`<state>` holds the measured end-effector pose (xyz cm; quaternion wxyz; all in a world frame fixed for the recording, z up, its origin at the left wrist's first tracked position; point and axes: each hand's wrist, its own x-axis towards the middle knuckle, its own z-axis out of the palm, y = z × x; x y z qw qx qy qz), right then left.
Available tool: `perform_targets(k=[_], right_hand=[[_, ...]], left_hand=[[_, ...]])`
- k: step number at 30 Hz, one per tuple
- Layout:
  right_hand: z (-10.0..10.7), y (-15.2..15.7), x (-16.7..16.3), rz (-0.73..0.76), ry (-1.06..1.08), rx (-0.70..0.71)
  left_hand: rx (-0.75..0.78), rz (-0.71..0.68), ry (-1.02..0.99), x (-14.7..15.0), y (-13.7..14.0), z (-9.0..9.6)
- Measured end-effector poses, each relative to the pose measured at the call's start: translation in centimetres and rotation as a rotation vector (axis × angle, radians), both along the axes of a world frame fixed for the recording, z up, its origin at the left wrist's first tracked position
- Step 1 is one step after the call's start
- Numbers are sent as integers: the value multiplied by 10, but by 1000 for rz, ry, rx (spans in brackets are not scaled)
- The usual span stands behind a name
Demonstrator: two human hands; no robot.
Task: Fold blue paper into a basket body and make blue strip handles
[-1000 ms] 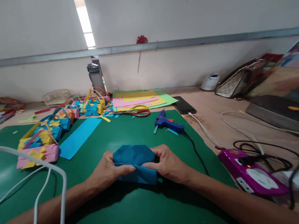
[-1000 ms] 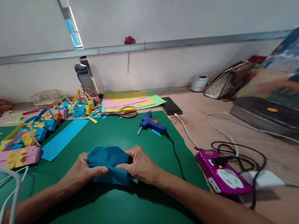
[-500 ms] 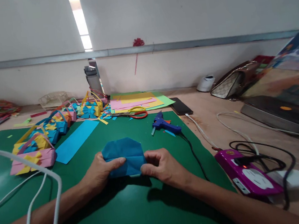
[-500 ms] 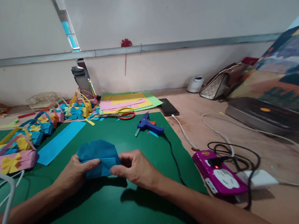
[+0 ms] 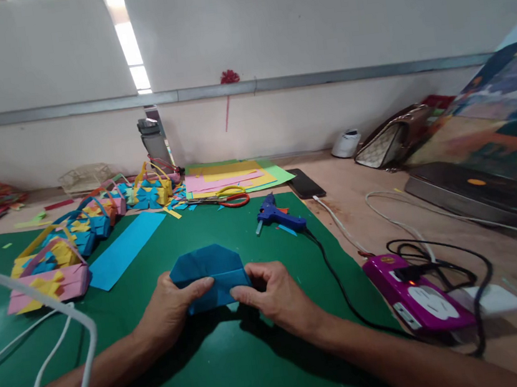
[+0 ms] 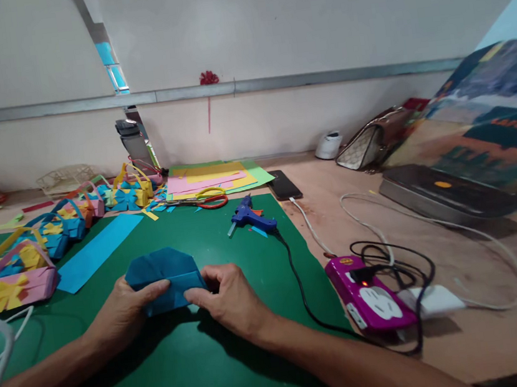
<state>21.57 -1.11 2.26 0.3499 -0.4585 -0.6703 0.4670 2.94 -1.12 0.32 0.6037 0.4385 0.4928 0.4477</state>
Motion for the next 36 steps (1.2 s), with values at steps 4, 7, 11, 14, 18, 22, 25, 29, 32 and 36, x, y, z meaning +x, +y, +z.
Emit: perform_targets(k=[4,7,11,14,18,22,25,29,32,36], right_hand=[[-1,0,-2,-46,107,-23],[-2,2,-2,-180,210,-22],[-3,3,-1,-227,224,0],[-3,4,-1,-183,190,-7],[0,4,-2,-196,139,-37],[4,4,-3,-247,166,-20],[7,3,-1,-294,156,-5],[10,3,1,-341,140,22],[10,4,0,-360,147,27],[8,5,0,-352,157,39]], left_hand=[[-6,10,25,2,-1,2],[-22,15,-5,4,-2,3],[-11,7,2,3,-2,2],[21,-2,33,3,-2,0],[35,12,121,3,-2,2],[54,0,105,5,-3,3],[15,-15,7,6,-4,2],[-54,-31,-97,8,-4,-1],[-50,-52,-171,7,-3,-3],[-54,-54,-235,7,-3,-3]])
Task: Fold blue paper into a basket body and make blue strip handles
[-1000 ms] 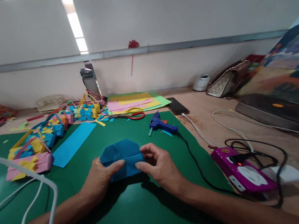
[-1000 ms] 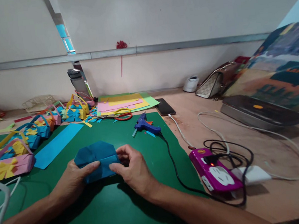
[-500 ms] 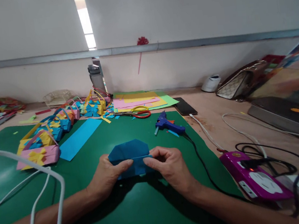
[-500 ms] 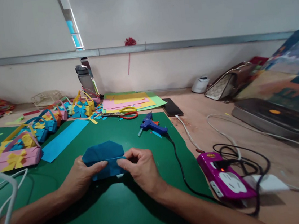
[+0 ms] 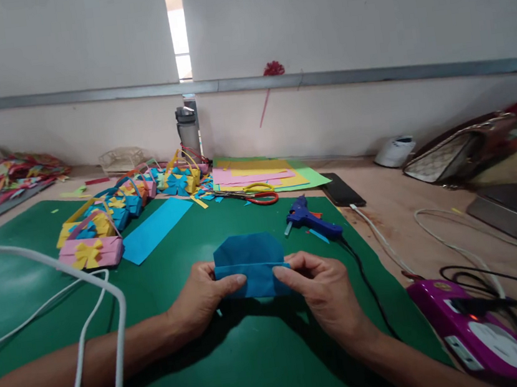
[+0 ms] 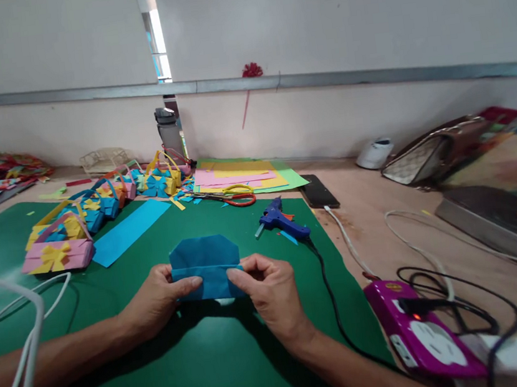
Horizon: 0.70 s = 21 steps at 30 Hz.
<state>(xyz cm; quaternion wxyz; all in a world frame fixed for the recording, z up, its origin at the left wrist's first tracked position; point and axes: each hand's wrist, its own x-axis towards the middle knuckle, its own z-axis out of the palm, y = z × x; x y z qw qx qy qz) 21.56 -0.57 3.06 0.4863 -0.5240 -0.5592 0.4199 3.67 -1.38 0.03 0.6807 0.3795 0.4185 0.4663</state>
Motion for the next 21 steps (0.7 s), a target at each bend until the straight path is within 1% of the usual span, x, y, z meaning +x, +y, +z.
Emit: perform_targets(k=[3,8,11,13,15,17,18,20,21], right_hand=[[0,0,0,14,2,7],[-1,-1,3,36,-3,23],[-3,1,4,62,-10,57],[-6,2,4,69,-12,79],[-9,3,3,71,-13,93],[-11,4,3,77,-5,101],[-12,4,4,80,0,111],[-14,4,7,93,-29,184],[-14,3,9,112,-85,267]], left_hand=[[-7,12,-3,0,0,0],[2,-9,-15,-3,1,-3],[9,-24,-18,-6,4,-5],[30,-34,18,-8,6,-4],[97,-23,136,-10,7,-1],[260,4,336,-14,8,3],[391,15,436,-17,9,4],[740,8,572,-22,11,3],[933,-14,598,-25,13,1]])
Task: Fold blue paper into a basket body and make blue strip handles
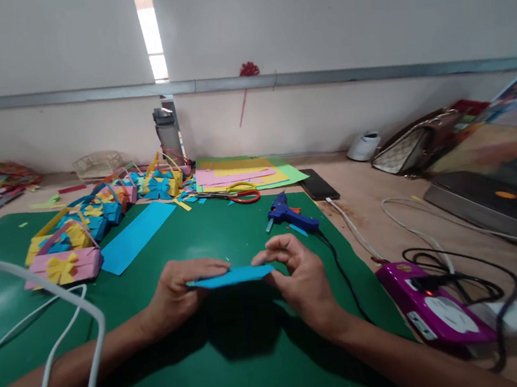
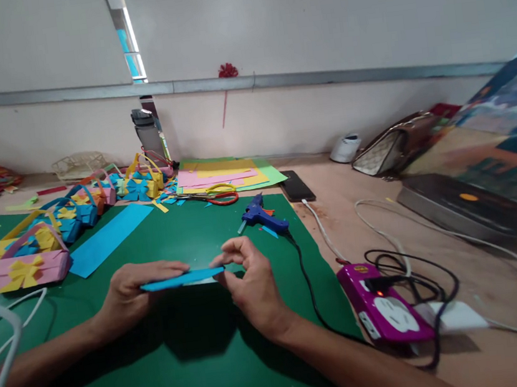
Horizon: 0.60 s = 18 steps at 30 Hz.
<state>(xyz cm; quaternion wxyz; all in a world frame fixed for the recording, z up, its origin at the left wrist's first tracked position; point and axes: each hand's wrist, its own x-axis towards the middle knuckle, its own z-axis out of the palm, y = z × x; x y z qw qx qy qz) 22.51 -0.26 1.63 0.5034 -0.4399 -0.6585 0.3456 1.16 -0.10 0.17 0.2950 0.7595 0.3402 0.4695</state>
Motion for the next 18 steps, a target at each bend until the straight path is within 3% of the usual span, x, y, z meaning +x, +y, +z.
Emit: perform_targets(k=[3,5,7,13,18], right_hand=[[-2,-2,10,111,-360,415],[-6,-4,16,184,-625,635],[-9,-6,20,233,-808,740],[-14,-12,23,312,-1039,758],[-14,-12,21,289,-941,644]], left_hand=[[405,-154,154,-7,7,-11],[537,-206,275,-11,9,-20],[574,-241,387,-13,9,-26],[376,-358,726,-25,-5,-26],[258,-381,722,-32,-14,-18]])
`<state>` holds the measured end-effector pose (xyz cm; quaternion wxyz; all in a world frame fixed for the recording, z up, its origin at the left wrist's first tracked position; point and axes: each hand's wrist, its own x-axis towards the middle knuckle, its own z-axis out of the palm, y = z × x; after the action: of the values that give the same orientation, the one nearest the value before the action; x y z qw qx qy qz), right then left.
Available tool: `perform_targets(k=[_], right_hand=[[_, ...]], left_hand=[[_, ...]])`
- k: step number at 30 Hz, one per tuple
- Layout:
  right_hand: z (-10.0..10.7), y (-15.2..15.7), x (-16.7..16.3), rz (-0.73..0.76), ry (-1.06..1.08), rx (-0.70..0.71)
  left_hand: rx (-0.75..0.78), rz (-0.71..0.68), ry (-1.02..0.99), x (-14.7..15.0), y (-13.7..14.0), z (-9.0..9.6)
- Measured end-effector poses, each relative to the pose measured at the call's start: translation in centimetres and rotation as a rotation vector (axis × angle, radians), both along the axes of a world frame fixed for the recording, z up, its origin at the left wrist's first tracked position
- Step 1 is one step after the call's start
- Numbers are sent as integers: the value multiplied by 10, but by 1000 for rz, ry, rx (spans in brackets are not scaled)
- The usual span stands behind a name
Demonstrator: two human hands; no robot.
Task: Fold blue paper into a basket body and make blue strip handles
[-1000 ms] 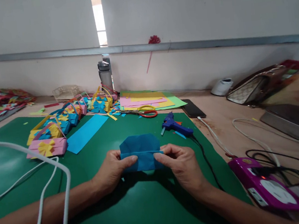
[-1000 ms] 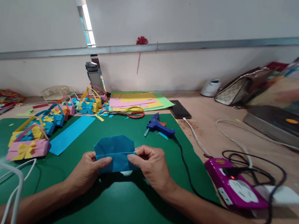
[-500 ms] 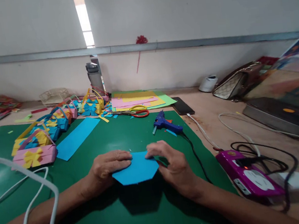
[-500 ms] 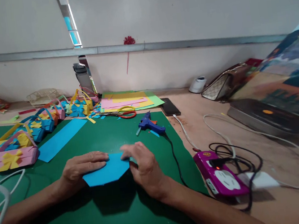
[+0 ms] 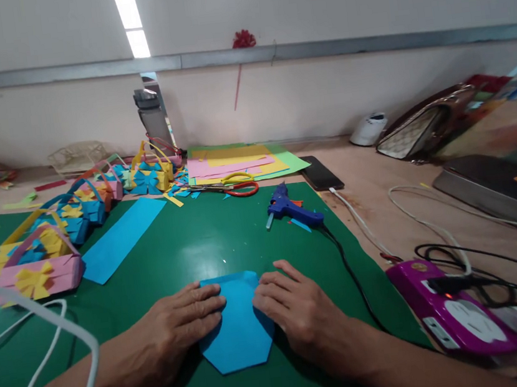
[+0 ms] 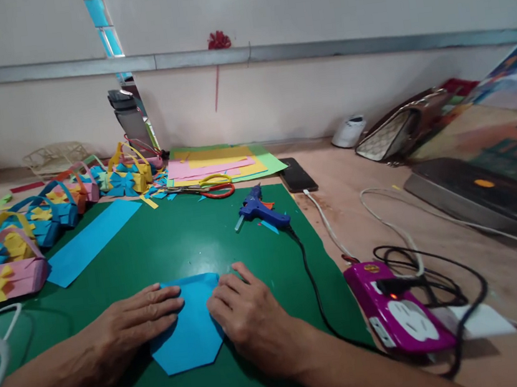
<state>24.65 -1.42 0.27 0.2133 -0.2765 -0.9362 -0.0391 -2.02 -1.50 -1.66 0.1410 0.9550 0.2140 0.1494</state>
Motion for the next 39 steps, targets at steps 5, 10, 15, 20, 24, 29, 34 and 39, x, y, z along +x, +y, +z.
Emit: perform_targets(k=[5,10,15,20,24,29,34,39], right_hand=[[-2,1,0,-41,81,-90],[4,3,2,-57,70,-112],[15,5,5,-34,-185,171],[20,5,7,104,-281,366],[15,8,7,159,-259,408],[8,16,4,141,-55,250],[11,17,-4,52,329,-162],[21,6,-14,-65,454,-457]], left_hand=[[-4,69,-74,11,-1,2],[26,88,-63,21,-1,4],[-34,94,-122,19,-1,8],[-109,80,-232,13,4,-3],[-108,94,-309,7,4,-14],[-203,155,-318,0,2,0],[-472,258,-557,-2,2,20],[-722,648,-615,14,5,20]])
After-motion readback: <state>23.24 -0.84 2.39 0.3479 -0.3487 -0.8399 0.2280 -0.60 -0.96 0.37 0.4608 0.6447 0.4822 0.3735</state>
